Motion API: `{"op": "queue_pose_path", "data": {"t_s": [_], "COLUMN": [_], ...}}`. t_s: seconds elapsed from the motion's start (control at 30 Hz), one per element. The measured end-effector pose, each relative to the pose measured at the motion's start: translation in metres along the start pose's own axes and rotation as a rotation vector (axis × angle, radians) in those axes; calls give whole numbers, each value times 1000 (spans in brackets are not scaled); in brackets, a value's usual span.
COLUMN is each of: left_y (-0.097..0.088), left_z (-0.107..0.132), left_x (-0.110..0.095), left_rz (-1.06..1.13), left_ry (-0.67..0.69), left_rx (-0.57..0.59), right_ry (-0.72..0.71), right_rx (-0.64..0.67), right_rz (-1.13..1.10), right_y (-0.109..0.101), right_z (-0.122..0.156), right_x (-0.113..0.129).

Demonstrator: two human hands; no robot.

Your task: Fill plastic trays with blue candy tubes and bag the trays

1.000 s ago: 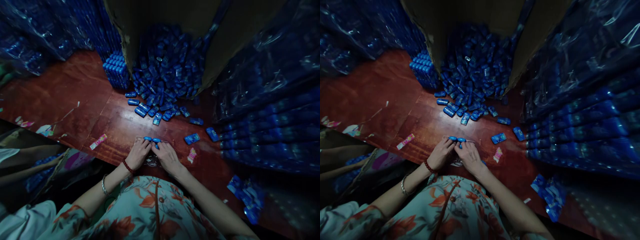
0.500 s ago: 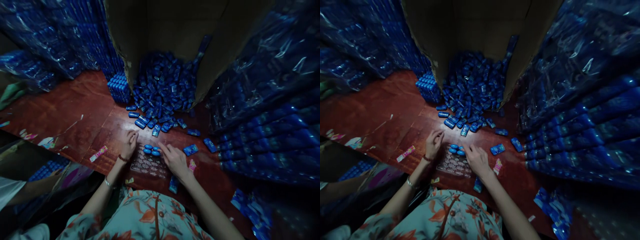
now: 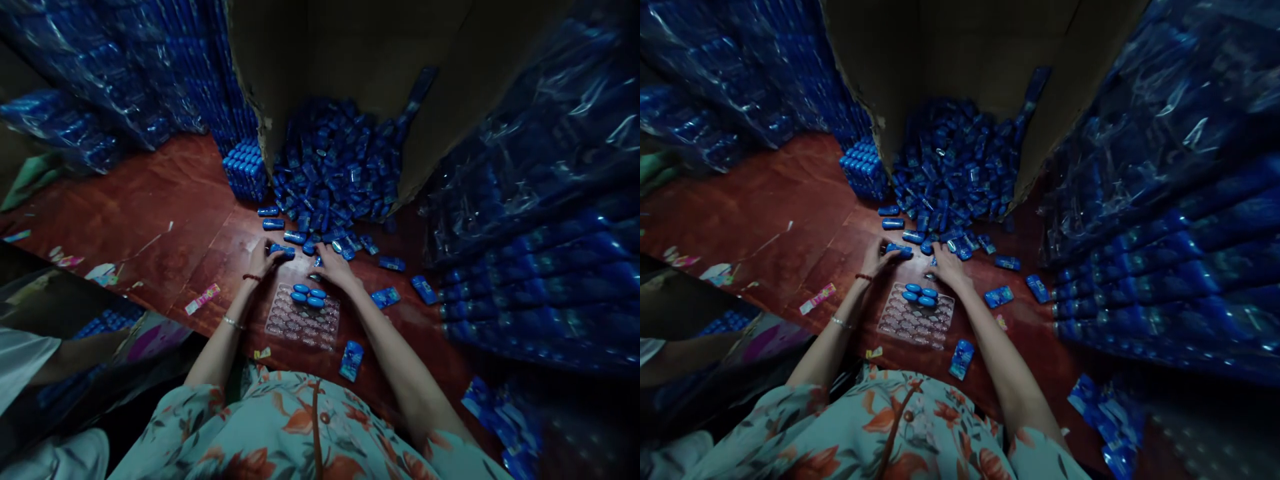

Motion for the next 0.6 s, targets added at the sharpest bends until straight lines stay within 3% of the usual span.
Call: {"op": "queue_pose_path", "data": {"t_s": [0.17,0.3,0.47,0.6], "left_y": [-40,-41,-16,-3], "left_z": [82,138,149,139], "left_x": [13,7,-15,-25], "left_rz": [38,-5,-143,-281], "left_ry": [-59,-5,251,453], "left_rx": [-69,-17,52,157], "right_ry": [23,25,101,150], "right_rx": [-30,-189,-312,-272], "right_rz": [-128,-312,-356,-460], "right_y": [3,-1,-15,-23], "right_z": [40,74,117,149], "right_x": [-35,-52,-57,-52]}}
Point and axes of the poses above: each hand's wrist, its own z-axis away from the middle knuckle, its own y-axis out of the palm, x = y × z, the point moved 5 cm from there along -z, towards the middle knuckle, and after that the axes turned 7 degrees about -z, right-handed, at the moved point
